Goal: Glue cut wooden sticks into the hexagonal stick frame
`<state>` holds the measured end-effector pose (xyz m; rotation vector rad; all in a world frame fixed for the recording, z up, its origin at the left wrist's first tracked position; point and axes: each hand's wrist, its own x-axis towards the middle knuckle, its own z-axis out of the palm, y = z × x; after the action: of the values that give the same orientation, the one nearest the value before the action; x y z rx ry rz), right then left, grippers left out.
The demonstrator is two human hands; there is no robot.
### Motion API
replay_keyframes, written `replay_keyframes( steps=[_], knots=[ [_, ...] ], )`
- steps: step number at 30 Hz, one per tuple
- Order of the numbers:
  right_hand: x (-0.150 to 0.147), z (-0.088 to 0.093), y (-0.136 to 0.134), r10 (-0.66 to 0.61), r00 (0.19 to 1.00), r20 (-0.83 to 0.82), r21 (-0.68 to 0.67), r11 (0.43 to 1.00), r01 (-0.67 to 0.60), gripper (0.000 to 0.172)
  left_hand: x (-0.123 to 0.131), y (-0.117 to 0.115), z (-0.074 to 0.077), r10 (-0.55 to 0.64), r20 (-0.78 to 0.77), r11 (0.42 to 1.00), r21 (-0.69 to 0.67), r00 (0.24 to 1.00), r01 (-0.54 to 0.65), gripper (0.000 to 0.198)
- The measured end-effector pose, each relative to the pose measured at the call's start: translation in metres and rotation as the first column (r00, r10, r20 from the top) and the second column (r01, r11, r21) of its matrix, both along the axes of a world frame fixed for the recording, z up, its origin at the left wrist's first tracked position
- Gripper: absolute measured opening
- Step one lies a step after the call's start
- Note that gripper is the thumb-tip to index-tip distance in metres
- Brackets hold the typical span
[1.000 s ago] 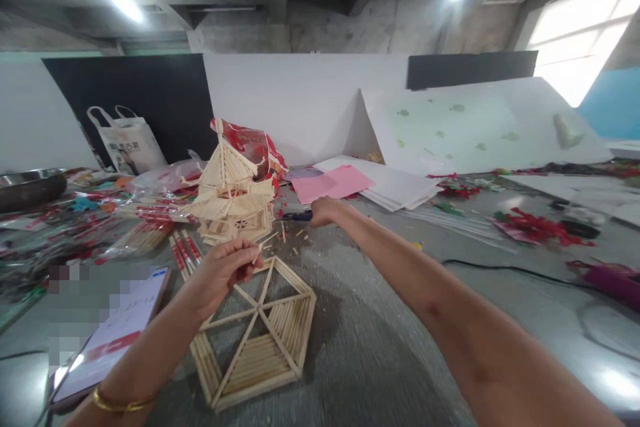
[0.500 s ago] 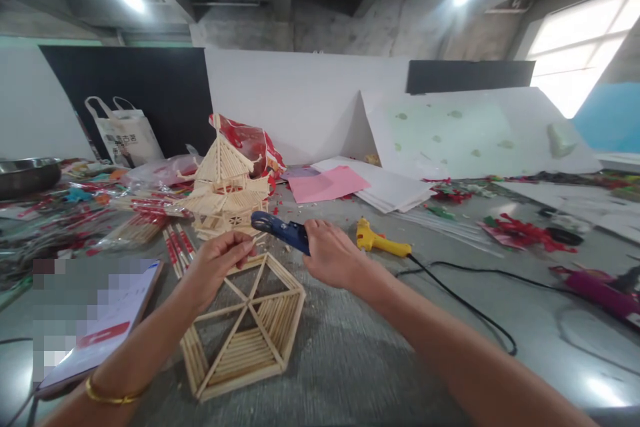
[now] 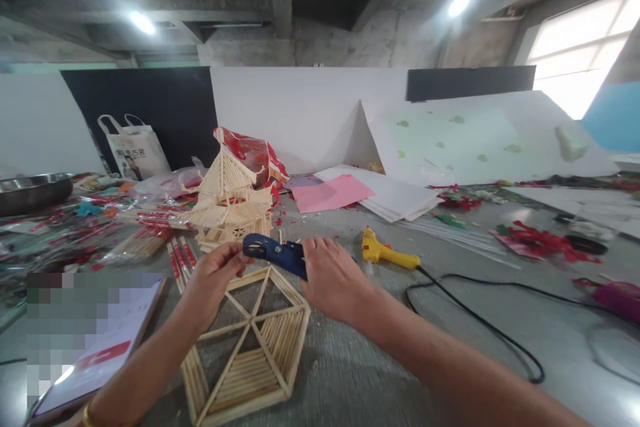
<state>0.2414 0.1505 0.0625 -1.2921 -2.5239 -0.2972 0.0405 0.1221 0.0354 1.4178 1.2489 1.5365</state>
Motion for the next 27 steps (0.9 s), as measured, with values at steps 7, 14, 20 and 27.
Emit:
replay_keyframes(
  steps=[7, 14, 20, 27],
  knots=[
    [-0.0014, 0.0022, -0.0027, -0.004, 1.000, 0.000, -0.025, 1.000, 0.004, 0.021, -0.0021, 0.0024, -0.0024, 0.027, -0.034, 0.999, 0.021, 0.999, -0.027, 0.025],
    [-0.0022, 0.0038, -0.0056, -0.029, 0.999, -0.017, -0.074, 0.997, 0.027, 0.017, -0.0011, 0.0016, -0.0022, 0.068, -0.008, 0.998, 0.019, 0.998, -0.068, 0.022],
    [-0.0032, 0.0028, -0.0078, -0.020, 1.000, -0.024, -0.098, 0.995, 0.017, 0.015, -0.0002, 0.0007, -0.0008, 0.145, 0.026, 0.987, 0.066, 0.989, -0.146, 0.018],
    [-0.0040, 0.0032, -0.0088, -0.026, 0.999, -0.026, -0.110, 0.994, 0.023, 0.012, -0.0032, -0.0004, 0.0008, 0.204, -0.092, 0.978, 0.053, 0.975, -0.200, 0.021]
  ],
)
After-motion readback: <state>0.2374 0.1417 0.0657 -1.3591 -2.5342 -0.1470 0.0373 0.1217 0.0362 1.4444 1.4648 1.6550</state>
